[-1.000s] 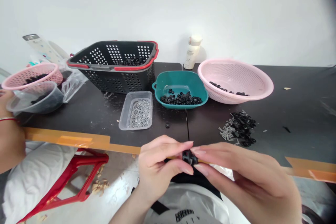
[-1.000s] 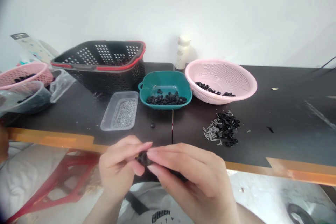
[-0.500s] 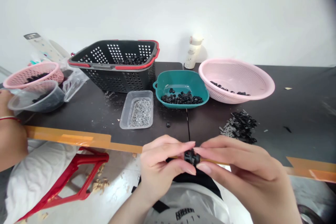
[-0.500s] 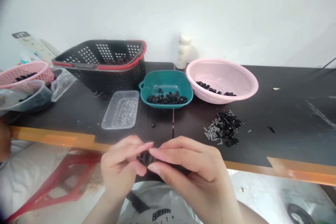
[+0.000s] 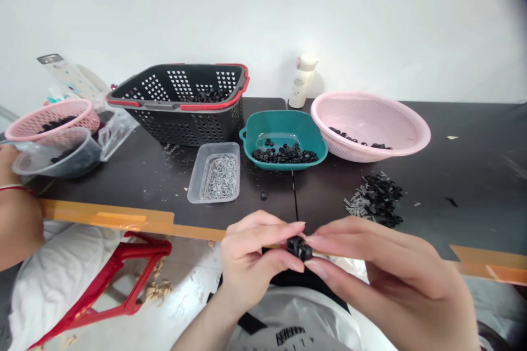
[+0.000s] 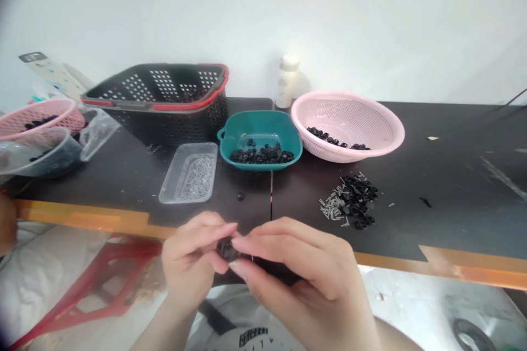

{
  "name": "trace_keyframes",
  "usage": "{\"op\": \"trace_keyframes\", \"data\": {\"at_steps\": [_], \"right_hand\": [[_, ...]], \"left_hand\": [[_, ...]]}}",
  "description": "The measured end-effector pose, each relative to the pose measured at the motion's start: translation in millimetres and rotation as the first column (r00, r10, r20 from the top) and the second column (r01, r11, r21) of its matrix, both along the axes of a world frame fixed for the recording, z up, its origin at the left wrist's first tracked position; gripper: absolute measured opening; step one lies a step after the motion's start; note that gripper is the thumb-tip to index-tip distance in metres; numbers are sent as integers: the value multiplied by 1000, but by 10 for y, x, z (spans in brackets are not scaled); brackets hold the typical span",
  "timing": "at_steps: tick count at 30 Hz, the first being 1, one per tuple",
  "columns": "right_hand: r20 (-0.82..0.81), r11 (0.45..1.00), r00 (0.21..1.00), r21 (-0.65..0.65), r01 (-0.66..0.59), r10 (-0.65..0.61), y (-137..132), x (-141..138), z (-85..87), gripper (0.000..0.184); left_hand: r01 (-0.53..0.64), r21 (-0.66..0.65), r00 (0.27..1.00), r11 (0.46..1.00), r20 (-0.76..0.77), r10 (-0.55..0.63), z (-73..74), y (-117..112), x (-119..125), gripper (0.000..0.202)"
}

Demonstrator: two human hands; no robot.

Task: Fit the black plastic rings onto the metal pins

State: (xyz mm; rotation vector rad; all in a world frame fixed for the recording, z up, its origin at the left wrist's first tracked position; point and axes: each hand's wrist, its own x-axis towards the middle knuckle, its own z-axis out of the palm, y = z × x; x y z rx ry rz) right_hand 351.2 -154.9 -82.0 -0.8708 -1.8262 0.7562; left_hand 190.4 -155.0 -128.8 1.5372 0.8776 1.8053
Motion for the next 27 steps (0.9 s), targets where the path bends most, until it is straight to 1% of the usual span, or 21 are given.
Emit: {"op": "trace_keyframes", "data": {"at_steps": [8, 13, 16, 21, 24, 27], "right_hand": [[23, 1000, 1000, 10, 15, -15, -20, 6, -5, 28], [107, 1000, 994, 8, 30, -31, -22, 24, 15, 25], [118, 1000, 993, 5, 23, -24, -20, 23, 19, 23], [155, 999, 987, 34, 28, -33, -12, 23, 19, 22], [159, 999, 987, 33, -14, 8, 18, 36, 27, 23], [120, 997, 990, -10, -79, 80, 56, 41, 30, 19]], "left_hand": [[-30, -15, 999, 999, -27, 29, 33, -20, 9, 28], [-53, 11, 997, 999, -58, 53, 21, -32, 5, 29], [-61, 31, 995, 998, -78, 63, 22, -38, -2, 28], [-107, 71, 985, 992, -130, 115, 29, -46, -10, 29], [-104, 78, 982, 991, -148, 115, 27, -49, -21, 31], [-86, 86, 983, 993, -152, 99, 28, -49, -43, 32]]}}
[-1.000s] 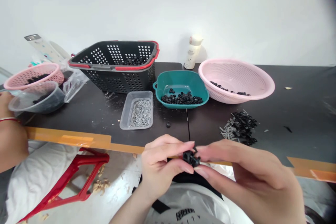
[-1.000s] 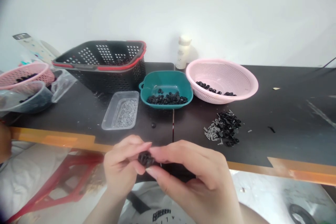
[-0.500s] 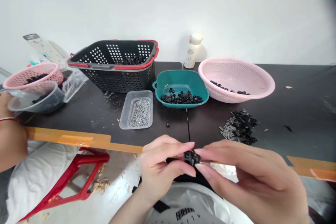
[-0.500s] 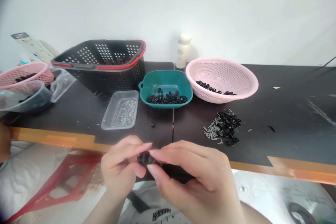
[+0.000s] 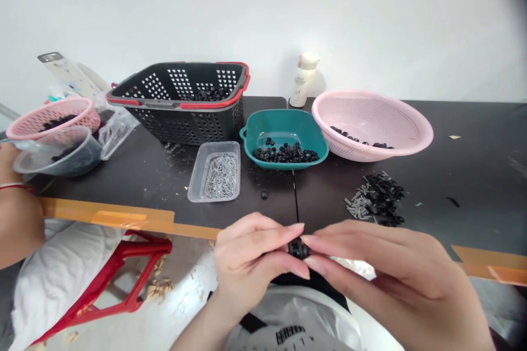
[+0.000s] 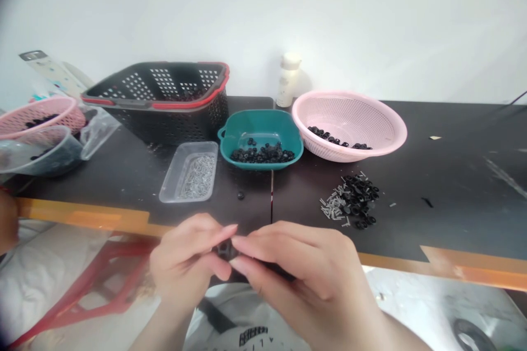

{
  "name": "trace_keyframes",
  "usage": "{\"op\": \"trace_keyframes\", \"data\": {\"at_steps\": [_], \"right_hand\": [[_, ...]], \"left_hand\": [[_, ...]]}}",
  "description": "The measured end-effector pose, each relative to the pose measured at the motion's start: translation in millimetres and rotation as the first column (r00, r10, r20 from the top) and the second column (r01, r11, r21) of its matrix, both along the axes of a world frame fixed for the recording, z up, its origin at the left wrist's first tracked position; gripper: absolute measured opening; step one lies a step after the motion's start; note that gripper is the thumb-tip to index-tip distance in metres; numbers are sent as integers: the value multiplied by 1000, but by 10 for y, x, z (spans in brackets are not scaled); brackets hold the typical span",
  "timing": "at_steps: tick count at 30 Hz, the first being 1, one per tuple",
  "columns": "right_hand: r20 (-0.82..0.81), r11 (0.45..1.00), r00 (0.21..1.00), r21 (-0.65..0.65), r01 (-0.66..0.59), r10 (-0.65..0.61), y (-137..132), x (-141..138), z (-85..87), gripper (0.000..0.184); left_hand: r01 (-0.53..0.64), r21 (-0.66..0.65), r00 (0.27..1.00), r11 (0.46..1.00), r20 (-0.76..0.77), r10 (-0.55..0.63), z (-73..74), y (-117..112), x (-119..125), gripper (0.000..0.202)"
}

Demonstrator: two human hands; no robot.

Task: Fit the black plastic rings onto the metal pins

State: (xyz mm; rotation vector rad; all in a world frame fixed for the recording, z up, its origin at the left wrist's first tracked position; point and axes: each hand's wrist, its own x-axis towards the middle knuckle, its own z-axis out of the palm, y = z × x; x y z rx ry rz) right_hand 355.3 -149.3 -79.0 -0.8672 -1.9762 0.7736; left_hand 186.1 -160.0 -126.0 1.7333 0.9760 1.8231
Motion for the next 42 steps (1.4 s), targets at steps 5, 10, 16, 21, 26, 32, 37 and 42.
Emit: {"op": "trace_keyframes", "data": {"at_steps": [5, 10, 16, 21, 26, 32, 37, 42], "right_hand": [[-154, 988, 987, -135, -68, 47, 45, -18, -50, 25], [-444, 883, 893, -390, -263, 70, 105, -33, -196, 29], [-702, 347, 712, -677, -649, -37, 268, -87, -386, 23], [-729, 178, 685, -671, -720, 23, 317, -114, -472, 27], [-725, 441, 688, -611, -657, 21, 245, -113, -475, 16], [-547, 821, 831, -426, -379, 100, 176, -52, -295, 34], [-311, 946, 938, -227, -230, 153, 178, 4, -124, 26], [-244, 968, 950, -112, -225, 193, 170, -40, -76, 13]], "left_hand": [[-27, 41, 999, 999, -29, 29, 7, 5, -25, 34], [-42, 64, 998, 997, -46, 45, -27, -14, -13, 40], [2, 40, 1000, 999, -30, -1, -69, -17, 22, 37], [-31, 66, 998, 997, -53, 35, -125, 45, 42, 27], [105, 10, 994, 994, 31, -105, -207, 95, 24, 27], [246, -62, 969, 967, -20, -248, -106, 42, -60, 32], [236, -34, 972, 971, -12, -236, -74, 18, -47, 43], [330, 7, 913, 944, 251, -321, -220, 80, 86, 30]]}}
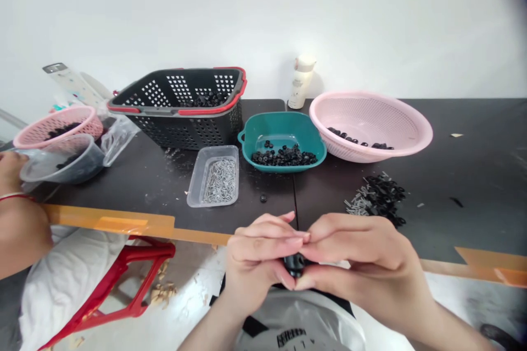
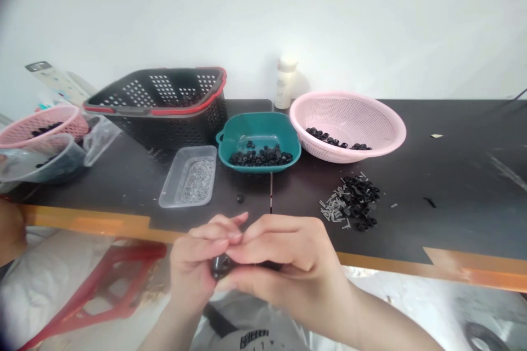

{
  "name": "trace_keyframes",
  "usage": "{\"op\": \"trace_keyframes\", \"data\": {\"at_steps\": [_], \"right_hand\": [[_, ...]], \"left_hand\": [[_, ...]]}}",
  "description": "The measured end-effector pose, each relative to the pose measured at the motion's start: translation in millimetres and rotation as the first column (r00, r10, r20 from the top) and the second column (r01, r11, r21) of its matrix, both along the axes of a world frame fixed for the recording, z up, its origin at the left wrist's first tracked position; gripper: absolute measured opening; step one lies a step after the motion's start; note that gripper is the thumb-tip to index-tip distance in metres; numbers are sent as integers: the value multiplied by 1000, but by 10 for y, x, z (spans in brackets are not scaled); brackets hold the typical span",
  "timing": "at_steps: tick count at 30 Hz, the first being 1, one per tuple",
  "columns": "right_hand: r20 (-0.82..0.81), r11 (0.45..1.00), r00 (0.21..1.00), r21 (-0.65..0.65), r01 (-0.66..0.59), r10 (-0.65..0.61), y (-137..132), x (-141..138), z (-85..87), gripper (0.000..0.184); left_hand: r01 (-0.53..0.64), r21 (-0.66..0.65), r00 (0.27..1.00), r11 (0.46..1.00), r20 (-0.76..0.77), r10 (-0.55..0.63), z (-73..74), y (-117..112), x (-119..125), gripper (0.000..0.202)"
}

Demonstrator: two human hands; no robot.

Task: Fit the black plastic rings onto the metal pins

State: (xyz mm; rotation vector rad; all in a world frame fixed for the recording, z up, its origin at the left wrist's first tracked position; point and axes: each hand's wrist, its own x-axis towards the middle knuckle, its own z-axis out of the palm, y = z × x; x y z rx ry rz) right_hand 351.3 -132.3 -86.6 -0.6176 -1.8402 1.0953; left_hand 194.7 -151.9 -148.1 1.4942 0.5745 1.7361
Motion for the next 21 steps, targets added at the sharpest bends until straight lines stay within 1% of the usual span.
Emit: {"op": "trace_keyframes", "data": {"at_steps": [2, 4, 8, 10, 13, 14, 18, 21], "right_hand": [[-7, 999, 999, 40, 34, -33, -4, -29, -11, 10], [-29, 995, 997, 67, 73, -71, -6, -56, -27, 8], [-71, 988, 992, 107, 110, -103, -10, -89, -41, 8], [-91, 989, 990, 97, 114, -105, -15, -96, -41, 8], [-114, 987, 982, 50, 155, -148, -24, -99, -48, 4], [-123, 984, 978, 39, 177, -171, -27, -99, -53, 6], [-141, 973, 964, 23, 230, -224, -40, -86, -79, 25], [-132, 973, 965, 10, 231, -227, -44, -72, -100, 30]], "left_hand": [[-6, -29, 996, 1000, 88, 9, -43, 5, 61, 26], [-18, -54, 990, 998, 139, 26, -64, -4, 115, 24], [-62, -78, 985, 995, 158, 73, -63, -25, 180, 22], [-65, -77, 985, 995, 157, 77, -48, -30, 185, 23], [-60, -86, 991, 994, 114, 70, -6, -36, 164, 25], [-74, -91, 993, 993, 79, 82, 10, -40, 152, 27], [-170, -104, 985, 980, -55, 165, 58, -62, 106, 29], [-186, -132, 982, 974, -69, 178, 69, -80, 87, 26]]}}
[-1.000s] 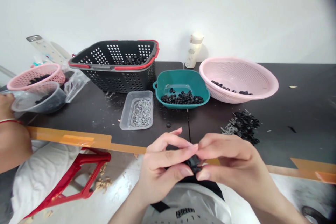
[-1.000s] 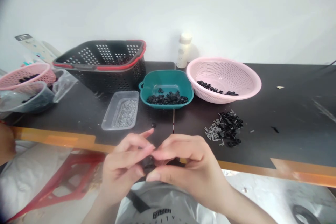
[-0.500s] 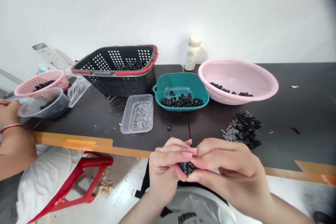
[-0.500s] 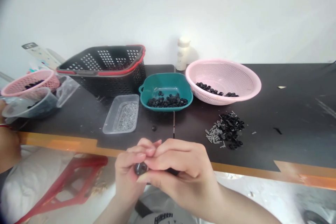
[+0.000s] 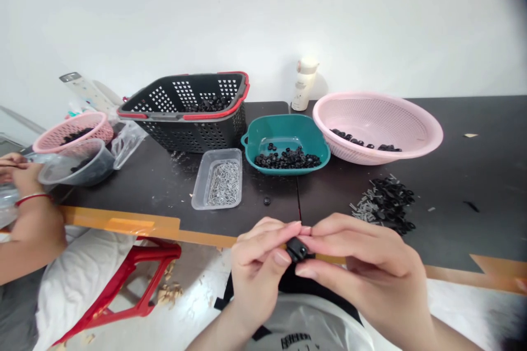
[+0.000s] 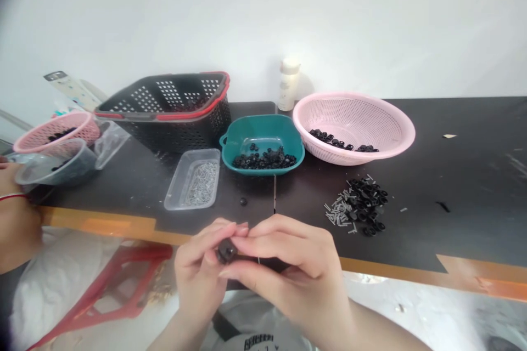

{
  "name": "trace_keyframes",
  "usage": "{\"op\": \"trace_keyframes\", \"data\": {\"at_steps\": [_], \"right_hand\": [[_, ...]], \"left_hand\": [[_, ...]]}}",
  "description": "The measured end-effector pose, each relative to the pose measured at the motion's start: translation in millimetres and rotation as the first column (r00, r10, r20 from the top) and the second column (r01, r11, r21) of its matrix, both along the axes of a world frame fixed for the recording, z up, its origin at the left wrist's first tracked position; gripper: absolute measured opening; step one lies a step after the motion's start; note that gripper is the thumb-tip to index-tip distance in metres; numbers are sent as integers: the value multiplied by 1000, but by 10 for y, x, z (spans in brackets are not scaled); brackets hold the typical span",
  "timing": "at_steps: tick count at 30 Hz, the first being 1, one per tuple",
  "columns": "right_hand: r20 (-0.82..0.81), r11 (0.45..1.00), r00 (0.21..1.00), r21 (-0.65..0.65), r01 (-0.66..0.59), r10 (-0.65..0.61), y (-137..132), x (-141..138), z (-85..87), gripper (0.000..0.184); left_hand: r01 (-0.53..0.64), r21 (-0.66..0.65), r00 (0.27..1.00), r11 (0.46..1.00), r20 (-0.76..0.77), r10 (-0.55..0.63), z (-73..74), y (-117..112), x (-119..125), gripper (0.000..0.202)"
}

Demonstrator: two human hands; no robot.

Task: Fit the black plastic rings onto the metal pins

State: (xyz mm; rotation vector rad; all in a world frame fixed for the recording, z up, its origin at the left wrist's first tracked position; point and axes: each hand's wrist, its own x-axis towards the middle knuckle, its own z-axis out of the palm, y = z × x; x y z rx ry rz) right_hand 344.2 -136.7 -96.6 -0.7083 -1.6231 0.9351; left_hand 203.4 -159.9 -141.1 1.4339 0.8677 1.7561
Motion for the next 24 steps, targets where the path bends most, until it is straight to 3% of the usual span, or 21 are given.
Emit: {"op": "trace_keyframes", "data": {"at_steps": [7, 10, 13, 15, 17, 19, 24], "right_hand": [[24, 999, 999, -18, 35, -34, 62, 4, -67, 20], [135, 991, 988, 125, 54, -71, 114, 34, -77, 20], [307, 953, 948, 304, -12, -86, 167, 82, -81, 14], [393, 939, 917, 336, -78, -64, 199, 108, -96, 14], [445, 940, 896, 302, -158, 8, 220, 120, -120, 16], [452, 948, 888, 235, -214, 88, 225, 118, -144, 19], [406, 972, 898, 79, -221, 171, 175, 83, -177, 16]], "left_hand": [[72, -170, 997, 983, -6, -74, 99, -33, -56, 23], [166, -316, 978, 934, -71, -198, 166, -7, -148, 34], [269, -437, 928, 858, -119, -352, 194, 39, -251, 49], [308, -474, 887, 825, -170, -428, 186, 55, -288, 50], [237, -459, 876, 856, -281, -393, 164, 48, -284, 47], [107, -404, 871, 908, -402, -281, 135, 22, -246, 43], [-73, -208, 848, 975, -528, -49, 71, -24, -142, 36]]}}
